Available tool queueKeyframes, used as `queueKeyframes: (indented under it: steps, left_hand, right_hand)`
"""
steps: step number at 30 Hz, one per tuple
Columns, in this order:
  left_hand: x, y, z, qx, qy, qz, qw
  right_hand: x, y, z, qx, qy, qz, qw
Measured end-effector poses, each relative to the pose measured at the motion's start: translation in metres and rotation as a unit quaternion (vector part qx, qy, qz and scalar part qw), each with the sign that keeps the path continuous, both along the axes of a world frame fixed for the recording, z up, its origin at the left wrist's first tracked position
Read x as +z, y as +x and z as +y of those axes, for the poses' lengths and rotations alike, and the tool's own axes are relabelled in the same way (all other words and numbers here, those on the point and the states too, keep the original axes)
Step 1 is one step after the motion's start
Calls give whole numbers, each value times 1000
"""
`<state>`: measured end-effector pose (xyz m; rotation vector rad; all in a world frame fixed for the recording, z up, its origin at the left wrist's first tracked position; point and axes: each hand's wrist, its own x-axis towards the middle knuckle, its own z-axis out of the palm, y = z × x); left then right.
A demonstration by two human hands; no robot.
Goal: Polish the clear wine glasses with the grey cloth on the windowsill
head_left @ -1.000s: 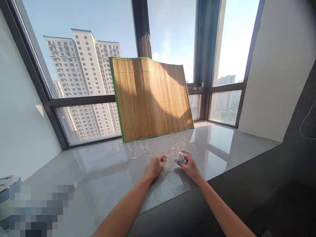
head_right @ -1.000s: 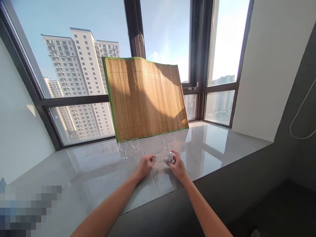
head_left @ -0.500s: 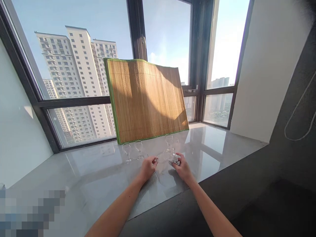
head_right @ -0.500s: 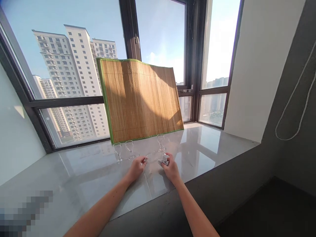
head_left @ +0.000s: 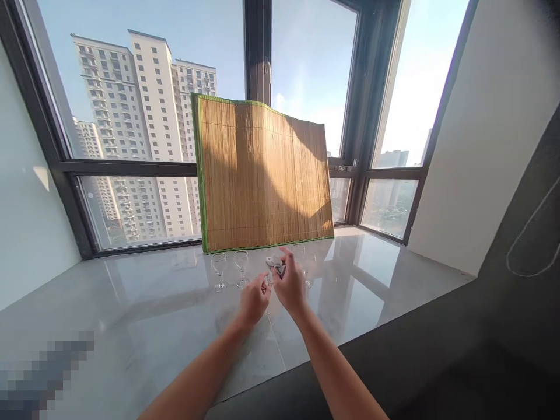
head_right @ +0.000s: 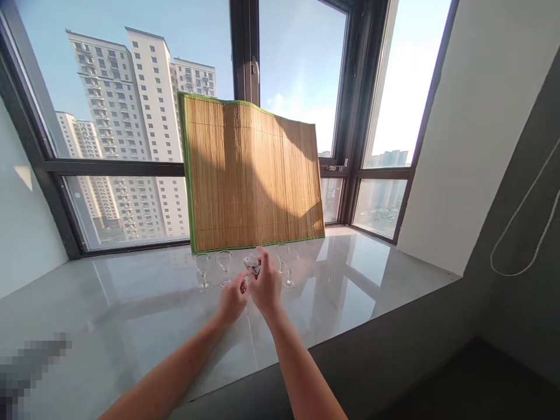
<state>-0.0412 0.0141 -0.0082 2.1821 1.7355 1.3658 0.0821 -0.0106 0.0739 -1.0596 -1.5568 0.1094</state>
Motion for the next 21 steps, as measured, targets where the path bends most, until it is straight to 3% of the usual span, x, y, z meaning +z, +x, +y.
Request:
queueKeyframes:
  steps: [2,5,8,11,15,21]
  left_hand:
    - [-5,1,1,-7,-4,-3,1000]
    - [-10,2,3,-6,-10,-7,1000]
    - [-11,4,6,-17,-28,-14,999]
    - [-12,5,9,-13,-40,-45,998]
    - [-15,3,13,-7,-34,-87,996]
    - [-10,5,10,-32,-36,-68,997]
  right_hand:
    - [-6,10,0,11,-5,-63,998]
    - [-33,31,1,26,0,-104,994]
    - [-63,42,7,19,-20,-59,998]
    - [-79,41,15,19,-60,-3,998]
    - [-80,36,17,76,-75,-53,993]
    - [-54,37,13,56,-36,-93,993]
